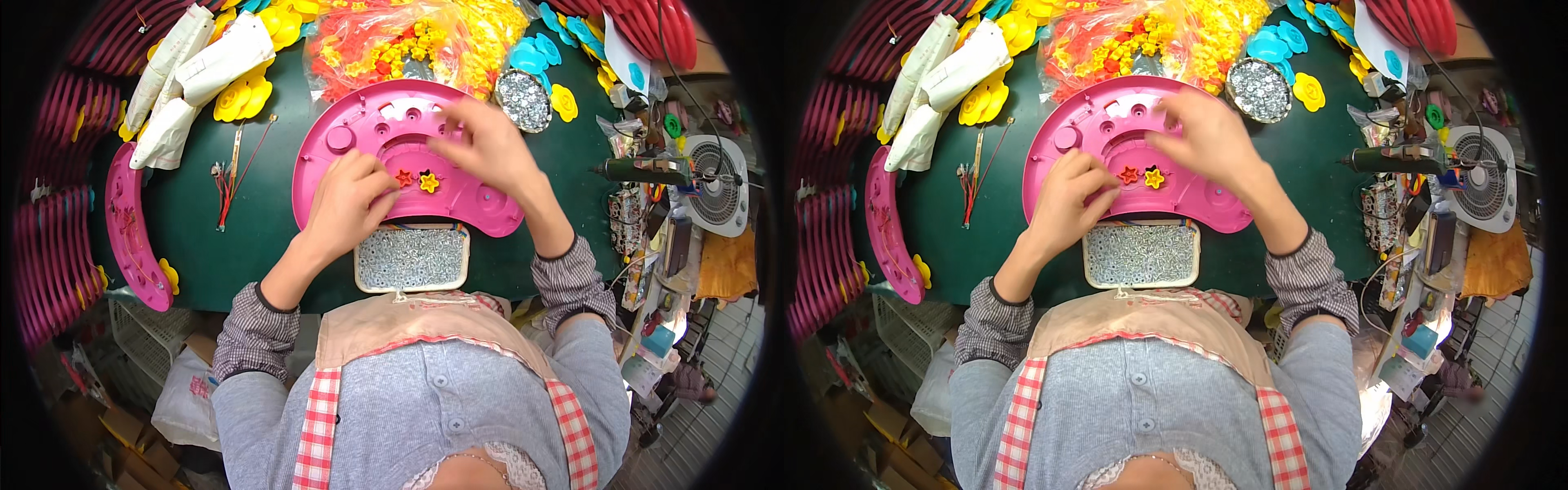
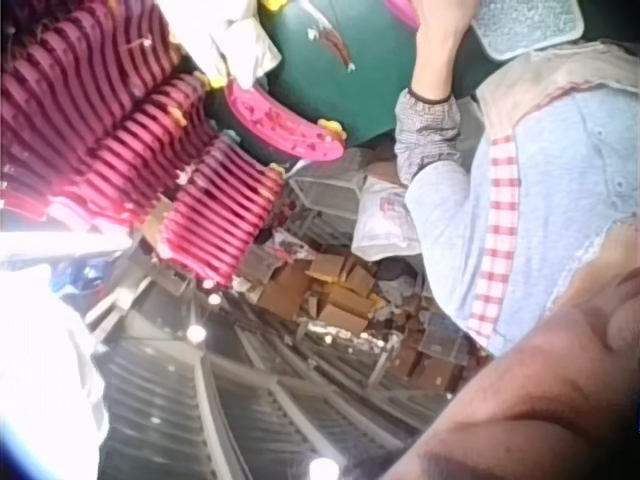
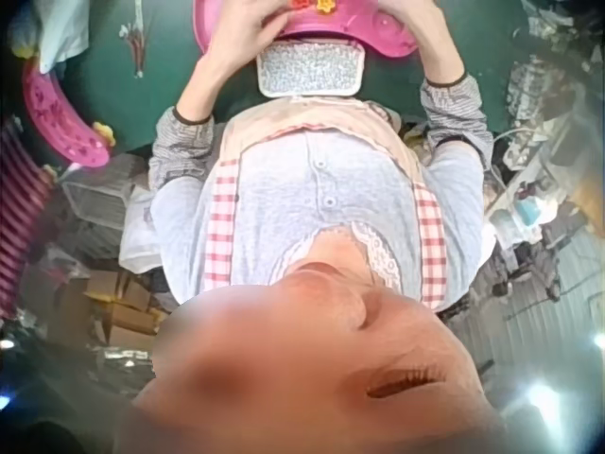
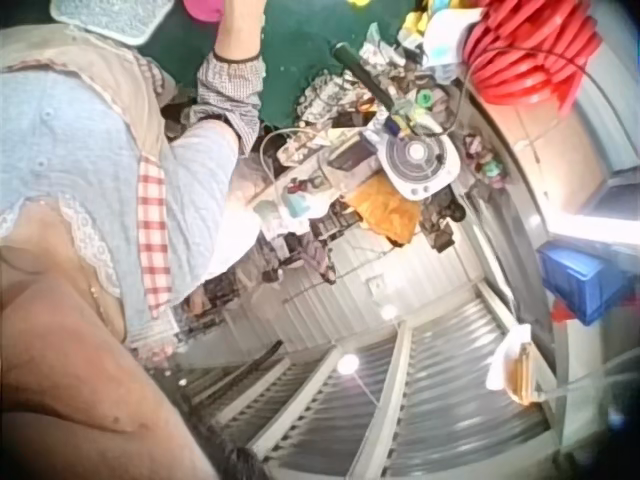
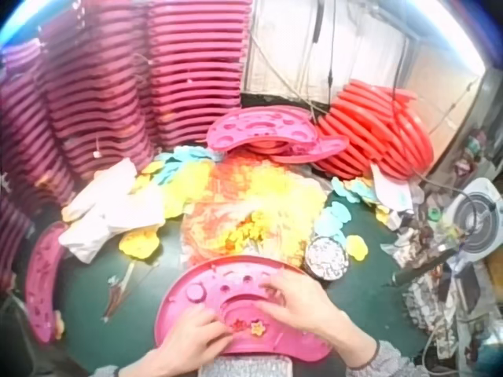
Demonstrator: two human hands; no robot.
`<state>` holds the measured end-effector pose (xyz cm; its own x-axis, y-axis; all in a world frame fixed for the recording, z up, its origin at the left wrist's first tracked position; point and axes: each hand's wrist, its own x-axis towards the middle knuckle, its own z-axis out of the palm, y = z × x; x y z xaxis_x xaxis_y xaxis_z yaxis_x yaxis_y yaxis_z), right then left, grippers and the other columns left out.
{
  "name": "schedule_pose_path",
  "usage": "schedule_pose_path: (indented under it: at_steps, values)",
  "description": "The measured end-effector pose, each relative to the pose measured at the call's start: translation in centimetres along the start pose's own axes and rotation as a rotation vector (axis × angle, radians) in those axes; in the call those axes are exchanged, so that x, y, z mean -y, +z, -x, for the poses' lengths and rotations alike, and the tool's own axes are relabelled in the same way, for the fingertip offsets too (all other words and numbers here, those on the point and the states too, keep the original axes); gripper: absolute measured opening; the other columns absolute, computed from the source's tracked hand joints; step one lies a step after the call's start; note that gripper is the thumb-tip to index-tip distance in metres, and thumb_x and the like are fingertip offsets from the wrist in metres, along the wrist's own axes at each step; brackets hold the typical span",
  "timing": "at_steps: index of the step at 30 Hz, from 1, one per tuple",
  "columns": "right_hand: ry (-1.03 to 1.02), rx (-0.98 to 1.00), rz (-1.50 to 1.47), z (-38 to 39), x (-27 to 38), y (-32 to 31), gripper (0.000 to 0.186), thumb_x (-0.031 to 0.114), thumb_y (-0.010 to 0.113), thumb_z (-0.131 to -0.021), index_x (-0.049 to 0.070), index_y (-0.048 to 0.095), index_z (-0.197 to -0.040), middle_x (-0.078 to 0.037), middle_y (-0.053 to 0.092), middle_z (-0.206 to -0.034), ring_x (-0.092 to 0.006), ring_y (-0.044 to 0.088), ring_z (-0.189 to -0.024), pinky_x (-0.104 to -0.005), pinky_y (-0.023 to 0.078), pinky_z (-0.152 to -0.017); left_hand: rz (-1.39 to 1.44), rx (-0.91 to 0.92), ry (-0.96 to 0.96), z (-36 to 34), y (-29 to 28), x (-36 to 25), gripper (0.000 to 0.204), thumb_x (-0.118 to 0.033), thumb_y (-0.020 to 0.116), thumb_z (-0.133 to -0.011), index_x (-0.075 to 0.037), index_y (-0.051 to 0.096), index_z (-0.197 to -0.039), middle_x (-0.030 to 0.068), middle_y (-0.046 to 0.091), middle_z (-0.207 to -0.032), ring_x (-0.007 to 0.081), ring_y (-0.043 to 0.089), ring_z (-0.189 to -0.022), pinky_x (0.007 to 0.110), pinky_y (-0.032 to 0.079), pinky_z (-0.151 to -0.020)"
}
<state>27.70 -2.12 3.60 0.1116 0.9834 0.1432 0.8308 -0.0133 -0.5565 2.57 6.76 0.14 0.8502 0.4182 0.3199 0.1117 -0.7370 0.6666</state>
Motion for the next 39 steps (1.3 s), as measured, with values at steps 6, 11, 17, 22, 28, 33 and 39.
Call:
schedule_pose_path:
  at_steps: [6,11,17,22,28,33,39]
  values:
    - [0.038,0.269,0.041,3.7,0.9,1.9,0.022,0.024,0.08,-0.087,0.007,0.077,-0.101,-0.01,0.073,-0.096,-0.0315,0.072,-0.086,-0.0437,0.056,-0.074,-0.144,0.233,0.146,5.1,-1.0,-3.0,0.02,-0.017,0.084,-0.075,-0.01,0.071,-0.088,0.0029,0.059,-0.088,0.0237,0.059,-0.09,0.04,0.045,-0.08]
    - [0.042,0.251,0.11,3.0,1.1,1.9,0.018,0.027,0.077,-0.089,0.014,0.08,-0.101,-0.005,0.073,-0.097,-0.0309,0.073,-0.089,-0.046,0.056,-0.073,-0.296,0.269,0.238,7.6,-0.7,-3.3,0.007,-0.016,0.067,-0.075,-0.011,0.063,-0.078,0.0025,0.056,-0.084,0.0217,0.058,-0.094,0.038,0.046,-0.091]
    - [-0.004,0.089,0.188,4.3,1.0,3.5,0.018,0.025,0.078,-0.089,0.015,0.075,-0.103,-0.005,0.063,-0.093,-0.0291,0.069,-0.08,-0.0454,0.054,-0.065,-0.186,0.254,0.171,7.9,-0.3,-3.2,0.011,-0.012,0.074,-0.079,-0.01,0.066,-0.086,0.0021,0.061,-0.086,0.0229,0.061,-0.092,0.043,0.045,-0.101]
    - [-0.133,-0.089,-0.084,7.5,3.9,4.3,0.012,0.014,0.077,-0.084,0.01,0.069,-0.092,-0.007,0.061,-0.088,-0.0302,0.067,-0.068,-0.042,0.054,-0.057,-0.043,0.19,0.088,8.4,-0.7,-4.0,0.019,-0.008,0.081,-0.08,-0.009,0.069,-0.094,0.0023,0.066,-0.088,0.0235,0.063,-0.089,0.045,0.045,-0.102]
    - [-0.158,0.123,0.025,11.1,6.4,7.4,0.011,0.015,0.071,-0.085,0.009,0.064,-0.079,-0.007,0.057,-0.081,-0.0282,0.066,-0.063,-0.0428,0.052,-0.053,0.048,0.166,0.067,8.1,-0.8,-4.3,0.016,-0.004,0.081,-0.08,-0.008,0.072,-0.094,0.0045,0.065,-0.084,0.0248,0.064,-0.088,0.044,0.047,-0.1]
    - [-0.09,0.159,-0.32,11.7,5.6,5.8,0.01,0.016,0.075,-0.089,0.009,0.077,-0.097,-0.005,0.07,-0.089,-0.0272,0.071,-0.075,-0.0402,0.057,-0.064,0.222,0.146,0.015,6.4,-1.3,-3.7,0.018,0.0,0.08,-0.079,-0.006,0.073,-0.095,0.0072,0.068,-0.086,0.0282,0.066,-0.085,0.044,0.05,-0.092]
    - [-0.128,-0.101,-0.105,7.0,2.1,2.2,0.009,0.012,0.079,-0.085,0.009,0.077,-0.093,-0.007,0.074,-0.089,-0.0274,0.07,-0.077,-0.0386,0.054,-0.068,0.158,0.116,-0.04,1.9,-2.4,-2.6,0.015,-0.003,0.077,-0.087,-0.002,0.075,-0.102,0.0116,0.071,-0.088,0.0296,0.068,-0.081,0.039,0.054,-0.078]
